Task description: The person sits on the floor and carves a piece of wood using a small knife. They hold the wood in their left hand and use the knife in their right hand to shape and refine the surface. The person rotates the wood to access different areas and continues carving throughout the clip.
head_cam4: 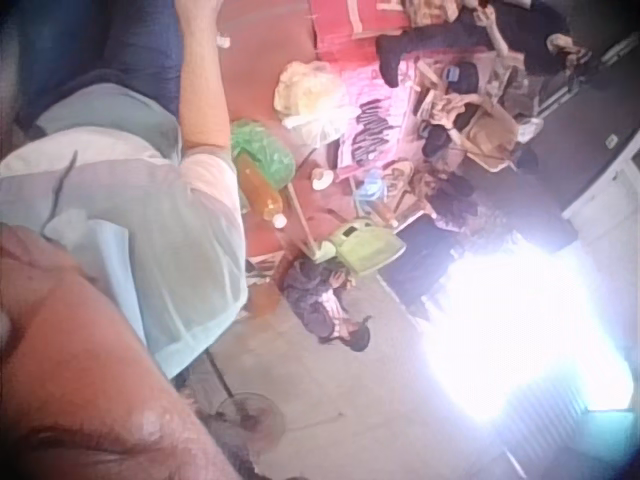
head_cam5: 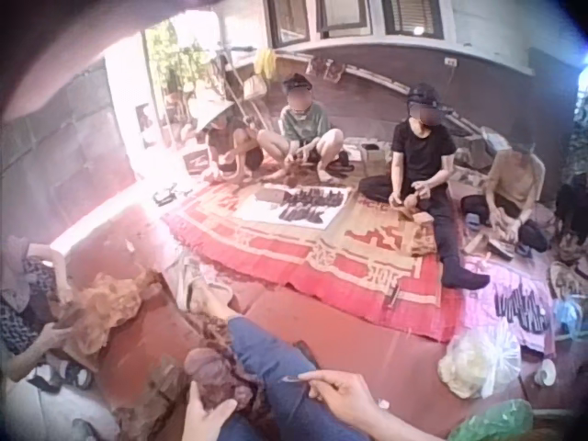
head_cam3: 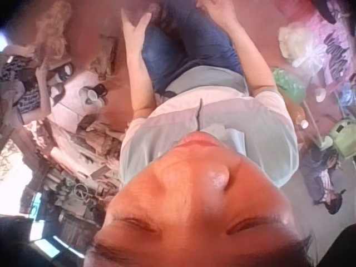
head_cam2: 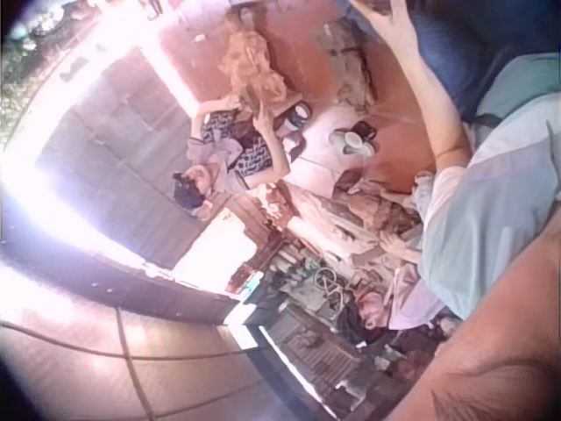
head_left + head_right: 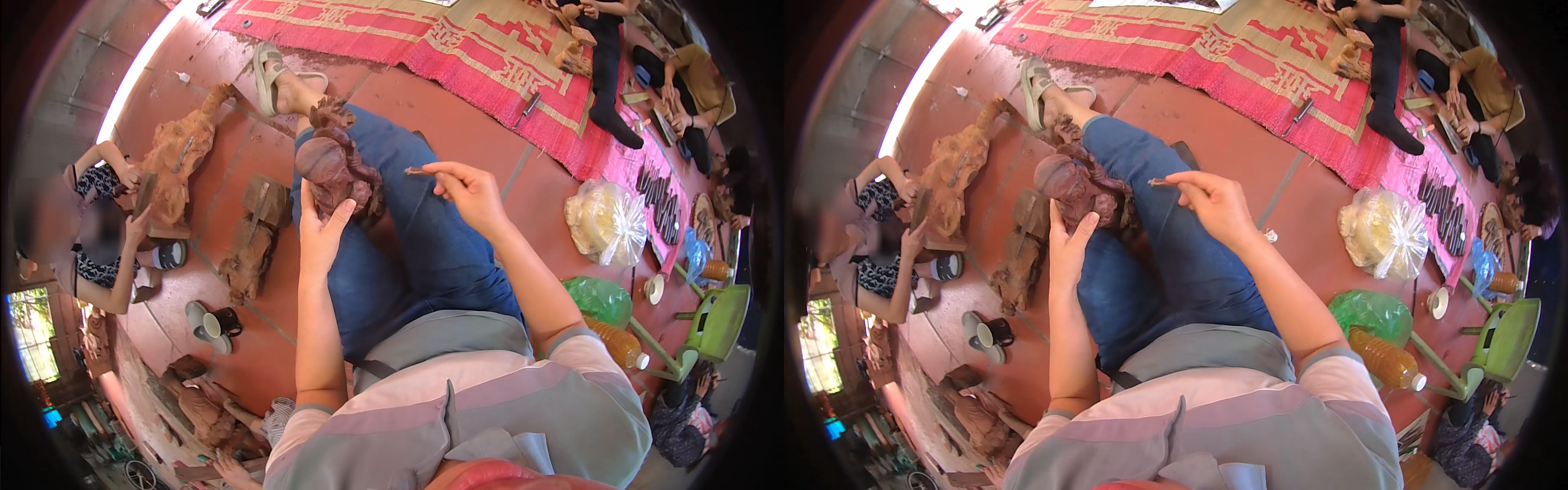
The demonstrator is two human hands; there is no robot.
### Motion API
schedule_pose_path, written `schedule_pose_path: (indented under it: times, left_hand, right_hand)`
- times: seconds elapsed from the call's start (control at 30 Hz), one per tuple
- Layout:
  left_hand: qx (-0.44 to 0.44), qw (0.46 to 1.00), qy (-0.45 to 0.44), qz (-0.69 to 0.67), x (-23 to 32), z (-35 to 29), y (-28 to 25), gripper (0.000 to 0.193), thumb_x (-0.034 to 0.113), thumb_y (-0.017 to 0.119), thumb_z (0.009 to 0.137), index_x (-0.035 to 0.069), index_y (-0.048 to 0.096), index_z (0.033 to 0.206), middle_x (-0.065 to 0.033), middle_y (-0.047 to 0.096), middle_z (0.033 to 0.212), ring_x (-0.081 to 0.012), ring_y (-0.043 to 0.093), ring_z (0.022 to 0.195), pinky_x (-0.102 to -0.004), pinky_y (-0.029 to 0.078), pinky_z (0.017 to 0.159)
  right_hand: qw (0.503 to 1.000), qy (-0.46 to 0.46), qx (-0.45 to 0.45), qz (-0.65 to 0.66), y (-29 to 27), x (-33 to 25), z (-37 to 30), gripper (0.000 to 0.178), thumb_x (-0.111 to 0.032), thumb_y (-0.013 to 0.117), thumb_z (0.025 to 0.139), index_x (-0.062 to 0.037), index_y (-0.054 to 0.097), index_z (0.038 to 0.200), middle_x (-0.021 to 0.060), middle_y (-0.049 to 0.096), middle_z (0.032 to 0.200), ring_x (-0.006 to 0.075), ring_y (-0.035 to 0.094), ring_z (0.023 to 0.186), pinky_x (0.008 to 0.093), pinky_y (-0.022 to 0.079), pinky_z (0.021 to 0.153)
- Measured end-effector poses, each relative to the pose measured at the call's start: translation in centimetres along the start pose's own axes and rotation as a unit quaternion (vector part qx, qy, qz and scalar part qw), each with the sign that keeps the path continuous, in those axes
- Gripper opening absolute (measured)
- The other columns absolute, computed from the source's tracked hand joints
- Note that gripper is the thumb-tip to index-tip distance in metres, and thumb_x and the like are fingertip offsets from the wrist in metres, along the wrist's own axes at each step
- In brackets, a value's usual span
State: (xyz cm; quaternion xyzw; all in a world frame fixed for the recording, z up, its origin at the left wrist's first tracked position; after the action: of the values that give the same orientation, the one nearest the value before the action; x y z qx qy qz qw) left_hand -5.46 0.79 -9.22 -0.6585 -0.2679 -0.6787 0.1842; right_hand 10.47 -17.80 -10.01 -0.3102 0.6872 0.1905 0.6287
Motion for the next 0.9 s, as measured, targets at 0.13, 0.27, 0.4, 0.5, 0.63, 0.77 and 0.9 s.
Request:
schedule_pose_path:
  times: [0.13,0.27,0.4,0.5,0.63,0.77,0.9]
  left_hand:
    - [0.011,0.996,0.056,0.071,-2.3,-0.5,-0.1,0.108,0.008,0.081,0.069,0.002,0.007,0.148,-0.0161,0.035,0.142,-0.0248,0.038,0.13,-0.0349,0.033,0.107]
    - [0.096,0.976,0.096,0.168,-1.1,-0.8,0.8,0.122,0.01,0.086,0.061,0.003,0.001,0.148,-0.0186,0.031,0.145,-0.0263,0.037,0.131,-0.0351,0.031,0.108]
    - [0.161,0.959,0.13,0.196,-0.7,-0.9,0.9,0.114,0.011,0.086,0.06,0.003,0.012,0.147,-0.0202,0.034,0.141,-0.0288,0.04,0.129,-0.0362,0.032,0.108]
    - [0.165,0.958,0.138,0.19,-1.0,-0.7,1.0,0.103,0.012,0.085,0.061,0.002,0.023,0.143,-0.0199,0.038,0.137,-0.0295,0.043,0.126,-0.0374,0.036,0.105]
    - [0.164,0.952,0.132,0.223,-0.4,-0.7,0.9,0.101,0.013,0.085,0.061,0.002,0.025,0.141,-0.0199,0.041,0.135,-0.0292,0.045,0.124,-0.0376,0.037,0.103]
    - [0.168,0.948,0.135,0.235,-0.5,-0.5,0.6,0.1,0.014,0.085,0.061,0.002,0.027,0.141,-0.0198,0.041,0.134,-0.0289,0.045,0.124,-0.0373,0.038,0.102]
    - [0.116,0.982,0.093,0.118,-1.3,-0.3,0.7,0.101,0.014,0.084,0.064,0.002,0.023,0.144,-0.0186,0.04,0.137,-0.0281,0.043,0.126,-0.0369,0.036,0.104]
  right_hand:
    - [0.994,-0.094,-0.032,0.036,1.7,-3.9,-0.1,0.017,-0.005,0.06,0.088,-0.0064,0.07,0.101,0.0056,0.068,0.085,0.0123,0.061,0.077,0.0258,0.048,0.069]
    - [0.923,-0.352,-0.071,-0.139,5.7,-6.8,1.5,0.014,-0.009,0.063,0.083,-0.0121,0.072,0.094,0.0056,0.067,0.083,0.0191,0.062,0.075,0.0303,0.05,0.069]
    - [0.904,-0.331,-0.042,-0.267,3.8,-5.5,4.5,0.011,-0.011,0.064,0.081,-0.013,0.072,0.088,0.0051,0.067,0.082,0.026,0.06,0.078,0.0367,0.048,0.074]
    - [0.902,-0.358,-0.1,-0.221,5.5,-8.6,2.9,0.011,-0.011,0.064,0.08,-0.0131,0.072,0.087,0.0053,0.067,0.08,0.0263,0.06,0.078,0.0368,0.048,0.073]
    - [0.893,-0.377,-0.087,-0.23,6.5,-8.3,4.1,0.01,-0.01,0.065,0.079,-0.0117,0.072,0.086,0.0054,0.068,0.082,0.0254,0.061,0.079,0.0361,0.049,0.072]
    - [0.919,-0.318,-0.032,-0.23,5.0,-8.7,2.6,0.008,-0.011,0.067,0.077,-0.0121,0.072,0.084,0.0052,0.068,0.081,0.0245,0.062,0.079,0.0346,0.05,0.072]
    - [0.875,-0.365,0.017,-0.317,5.0,-7.9,2.4,0.009,-0.01,0.068,0.079,-0.0105,0.073,0.087,0.0065,0.068,0.078,0.0194,0.064,0.074,0.0314,0.051,0.07]
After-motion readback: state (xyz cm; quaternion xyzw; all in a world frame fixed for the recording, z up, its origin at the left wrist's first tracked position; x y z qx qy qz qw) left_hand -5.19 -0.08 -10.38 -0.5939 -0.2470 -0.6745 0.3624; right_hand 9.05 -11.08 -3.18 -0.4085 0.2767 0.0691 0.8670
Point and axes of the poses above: each hand's wrist, its own z-axis towards the middle knuckle, its own y-axis out of the palm, x = y × z, the point moved 6 cm from there along z, towards the middle knuckle
